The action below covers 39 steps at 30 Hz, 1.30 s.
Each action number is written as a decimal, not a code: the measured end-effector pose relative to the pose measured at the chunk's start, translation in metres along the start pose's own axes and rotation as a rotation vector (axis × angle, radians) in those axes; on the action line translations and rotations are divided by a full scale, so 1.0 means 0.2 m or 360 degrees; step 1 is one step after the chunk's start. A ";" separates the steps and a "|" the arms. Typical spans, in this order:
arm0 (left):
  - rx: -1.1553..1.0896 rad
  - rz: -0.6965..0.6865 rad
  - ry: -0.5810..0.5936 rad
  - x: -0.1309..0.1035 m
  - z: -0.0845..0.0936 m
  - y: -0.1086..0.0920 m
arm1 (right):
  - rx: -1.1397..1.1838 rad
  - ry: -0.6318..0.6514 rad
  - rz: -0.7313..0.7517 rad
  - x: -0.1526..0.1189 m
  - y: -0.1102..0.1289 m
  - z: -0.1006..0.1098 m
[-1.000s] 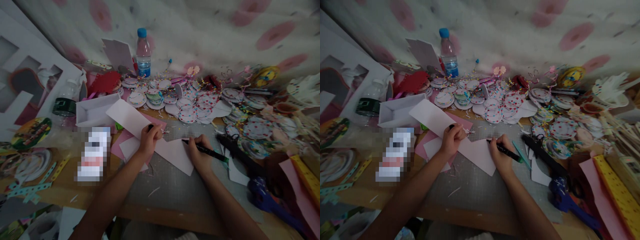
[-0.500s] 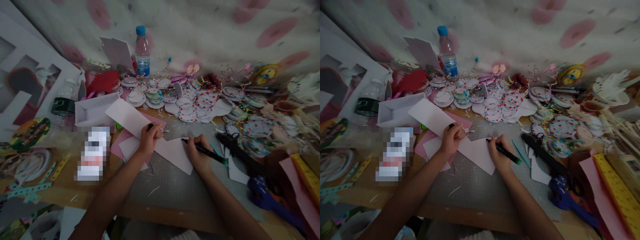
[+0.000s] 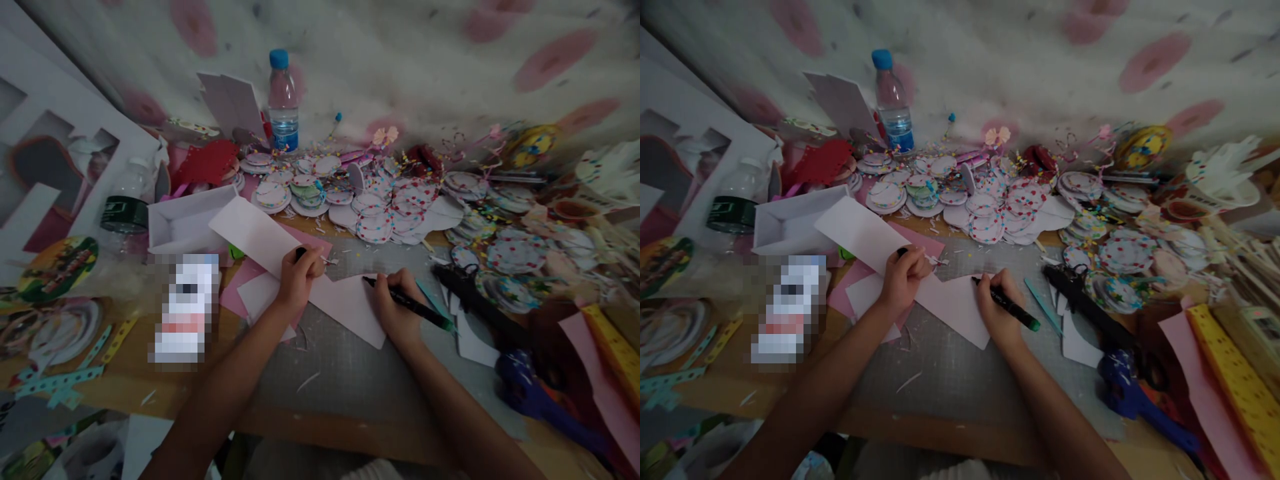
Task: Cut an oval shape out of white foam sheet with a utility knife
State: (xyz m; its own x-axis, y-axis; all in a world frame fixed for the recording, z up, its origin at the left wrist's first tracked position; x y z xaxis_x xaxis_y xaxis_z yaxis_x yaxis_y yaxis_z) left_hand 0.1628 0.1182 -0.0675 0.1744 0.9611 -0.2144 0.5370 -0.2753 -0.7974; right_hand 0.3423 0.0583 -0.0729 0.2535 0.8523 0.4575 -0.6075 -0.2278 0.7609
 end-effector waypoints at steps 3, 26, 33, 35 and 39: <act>0.0004 0.0001 -0.0010 0.00 0.00 0.00 | 0.0031 0.0037 -0.0009 0.01 0.01 0.00; 0.0011 -0.0004 -0.0004 0.00 0.00 0.00 | 0.0134 0.0287 0.0057 0.01 -0.01 -0.04; 0.0001 0.0001 0.0006 0.00 0.00 0.00 | 0.0193 0.0378 0.0087 0.01 0.00 -0.05; -0.0001 -0.0002 0.0010 0.00 0.00 0.00 | 0.0213 0.0398 0.0087 0.01 0.00 -0.05; -0.0003 -0.0012 0.0019 0.00 0.00 0.00 | 0.0246 0.0449 0.0088 0.01 0.00 -0.05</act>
Point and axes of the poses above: each hand's wrist, its own x-axis towards the middle knuckle, its own z-axis out of the back of the hand, y = z × x, the point moved 4 cm from there along x, towards the middle knuckle, and after that the axes turned 9 degrees about z, right-handed, at the moved point
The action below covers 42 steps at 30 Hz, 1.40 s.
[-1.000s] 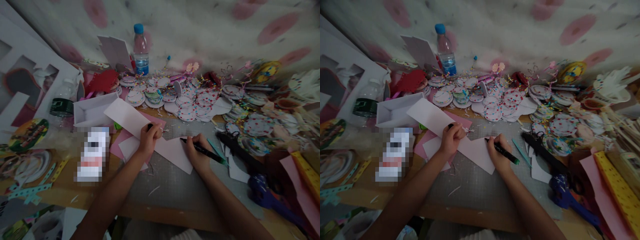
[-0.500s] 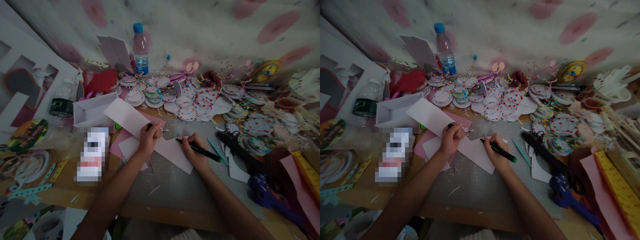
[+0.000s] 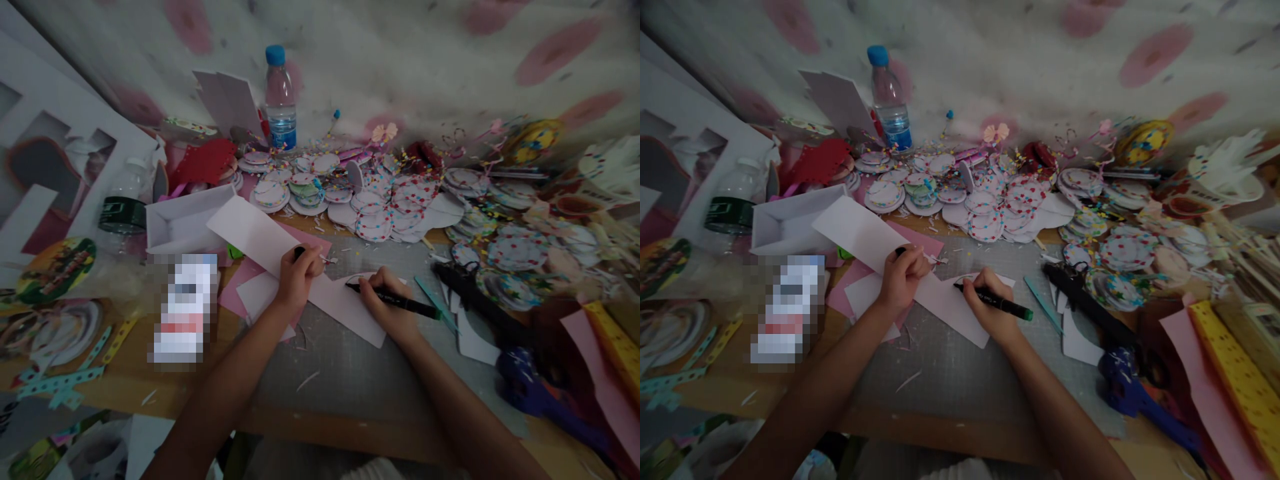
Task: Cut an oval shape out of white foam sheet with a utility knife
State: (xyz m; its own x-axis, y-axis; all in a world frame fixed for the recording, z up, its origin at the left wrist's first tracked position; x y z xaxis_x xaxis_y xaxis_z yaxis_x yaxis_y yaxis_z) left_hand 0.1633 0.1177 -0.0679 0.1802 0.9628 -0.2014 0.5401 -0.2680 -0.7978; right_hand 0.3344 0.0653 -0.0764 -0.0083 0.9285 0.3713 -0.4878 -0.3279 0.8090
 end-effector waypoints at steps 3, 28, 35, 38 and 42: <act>-0.0002 -0.0007 0.0004 0.00 0.00 0.00 | 0.0035 0.0058 -0.0007 0.00 0.00 0.00; 0.0043 -0.0025 0.0009 0.00 0.01 0.00 | 0.0238 0.0657 -0.0159 0.00 0.05 -0.01; 0.0044 -0.0027 0.0025 0.00 0.00 -0.01 | 0.0306 0.0849 -0.0242 0.02 0.08 0.02; 0.0044 -0.0027 0.0033 0.00 0.00 -0.01 | 0.0341 0.0891 -0.0268 0.02 0.08 0.04; 0.0040 -0.0020 0.0040 0.00 0.01 -0.01 | 0.0369 0.0917 -0.0313 0.03 0.07 0.07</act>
Point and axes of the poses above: each hand's wrist, its own x-axis towards the middle knuckle, its own z-axis out of the back of the hand, y = z × x, the point moved 4 cm from there along x, towards the middle knuckle, and after that the axes turned 9 degrees about z, right-handed, at the moved point
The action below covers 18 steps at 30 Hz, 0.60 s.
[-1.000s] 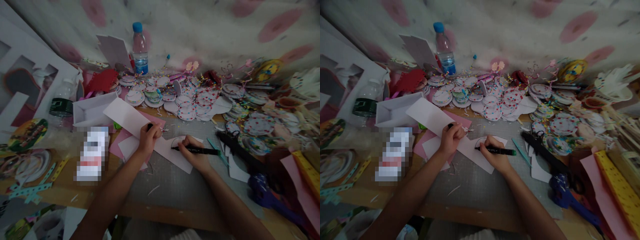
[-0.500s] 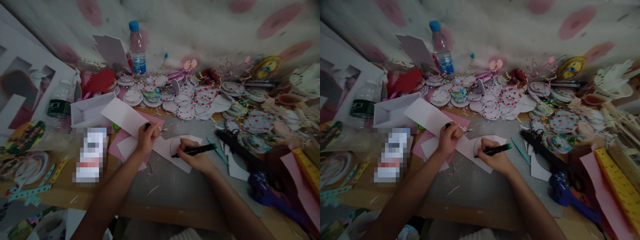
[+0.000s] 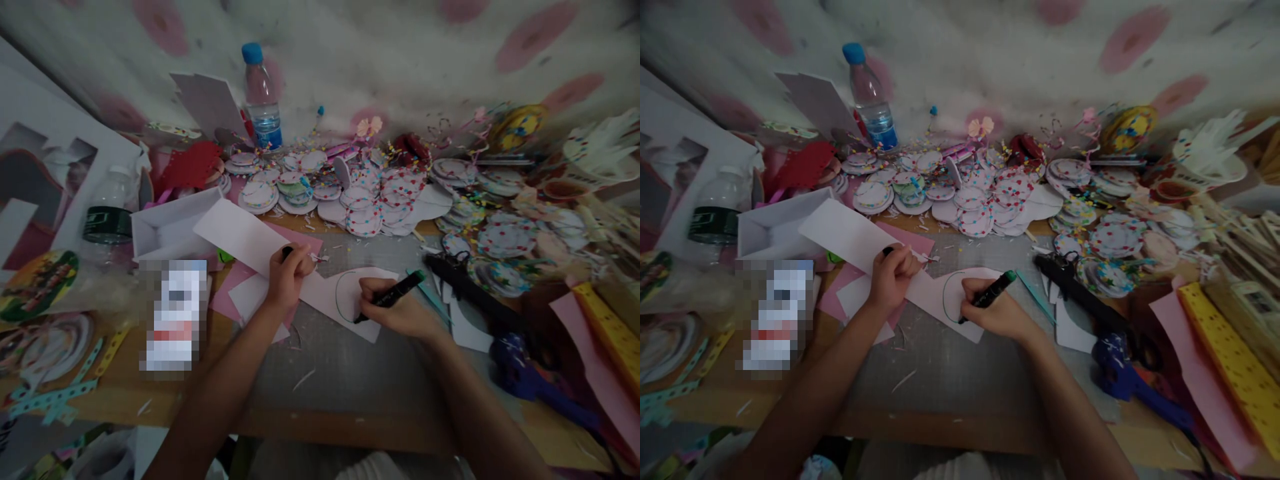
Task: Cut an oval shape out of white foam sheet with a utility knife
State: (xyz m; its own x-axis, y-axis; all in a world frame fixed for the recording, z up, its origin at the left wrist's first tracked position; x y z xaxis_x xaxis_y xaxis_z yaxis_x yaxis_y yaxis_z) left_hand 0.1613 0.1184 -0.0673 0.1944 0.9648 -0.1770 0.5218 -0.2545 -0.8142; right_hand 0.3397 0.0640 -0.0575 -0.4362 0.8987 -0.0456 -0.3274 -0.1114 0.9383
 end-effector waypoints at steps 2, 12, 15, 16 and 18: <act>-0.0004 0.0003 0.0001 0.00 0.00 0.00 | 0.0016 0.0001 -0.0020 -0.01 -0.01 0.02; -0.0027 0.0015 -0.0013 0.01 -0.01 0.00 | 0.0071 -0.0059 -0.0111 -0.04 -0.08 0.10; -0.0028 0.0011 -0.0017 0.01 -0.01 0.00 | 0.0065 -0.0098 -0.0134 -0.05 -0.10 0.13; -0.0029 0.0007 -0.0020 0.01 -0.01 0.00 | 0.0061 -0.0112 -0.0137 -0.05 -0.11 0.13; -0.0031 0.0002 -0.0022 0.01 -0.01 0.00 | 0.0051 -0.0140 -0.0141 -0.06 -0.12 0.15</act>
Point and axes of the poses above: each hand's wrist, its own x-axis towards the middle knuckle, its own z-axis out of the back of the hand, y = z × x, the point moved 4 cm from there along x, towards the middle knuckle, and after that the axes turned 9 degrees about z, right-handed, at the moved point
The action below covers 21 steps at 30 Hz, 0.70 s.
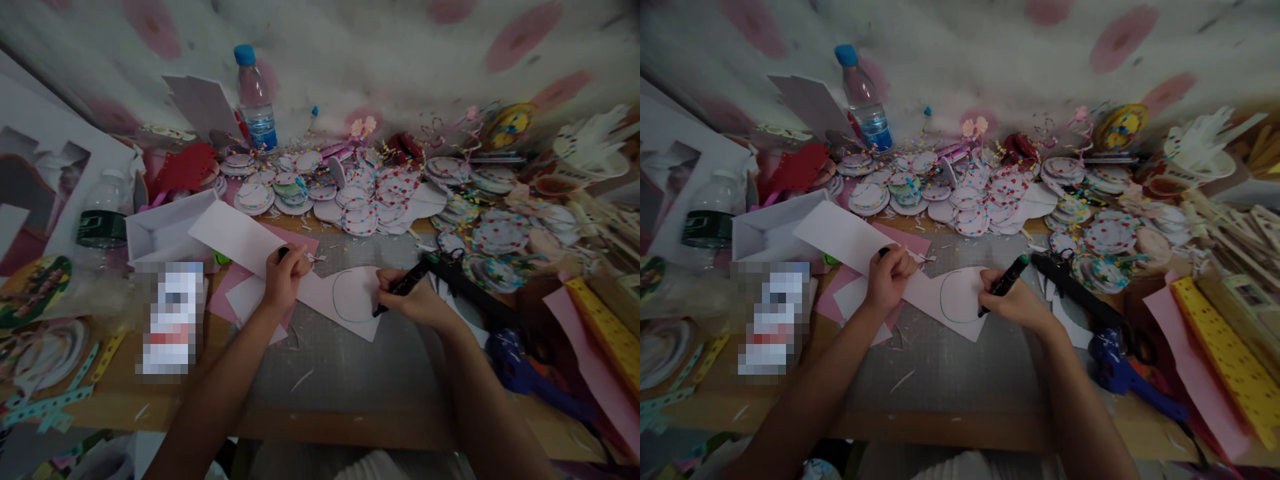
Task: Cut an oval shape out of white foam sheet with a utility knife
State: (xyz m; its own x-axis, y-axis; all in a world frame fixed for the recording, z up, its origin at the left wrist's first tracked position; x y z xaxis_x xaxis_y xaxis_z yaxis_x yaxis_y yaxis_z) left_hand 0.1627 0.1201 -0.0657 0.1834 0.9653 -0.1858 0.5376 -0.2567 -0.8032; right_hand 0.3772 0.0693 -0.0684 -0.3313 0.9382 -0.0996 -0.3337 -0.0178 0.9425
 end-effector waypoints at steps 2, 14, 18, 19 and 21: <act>-0.0001 0.0000 0.0002 0.00 0.00 0.00 | -0.0013 -0.0029 -0.0004 0.00 0.00 0.02; 0.0019 0.0013 0.0008 0.00 0.00 0.00 | -0.0115 -0.0177 -0.0049 -0.01 0.02 0.05; 0.0027 0.0013 0.0001 0.00 0.00 0.00 | -0.0151 -0.0213 -0.0046 0.00 0.01 0.06; 0.0030 0.0014 -0.0002 0.00 0.00 0.00 | -0.0160 -0.0222 -0.0044 0.00 0.01 0.06; 0.0037 0.0015 -0.0010 0.00 0.00 0.00 | -0.0178 -0.0236 -0.0040 0.00 0.01 0.07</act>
State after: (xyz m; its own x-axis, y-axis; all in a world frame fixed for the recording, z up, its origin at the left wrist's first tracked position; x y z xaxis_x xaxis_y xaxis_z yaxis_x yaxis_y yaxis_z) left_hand 0.1628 0.1196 -0.0657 0.1830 0.9632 -0.1967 0.5164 -0.2644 -0.8145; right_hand 0.3883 0.0737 -0.0624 -0.1904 0.9794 -0.0669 -0.4393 -0.0241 0.8980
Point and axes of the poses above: each hand's wrist, its own x-axis towards the middle knuckle, its own z-axis out of the back of the hand, y = z × x, the point moved 4 cm from there along x, towards the middle knuckle, and after that the axes turned 9 degrees about z, right-handed, at the moved point
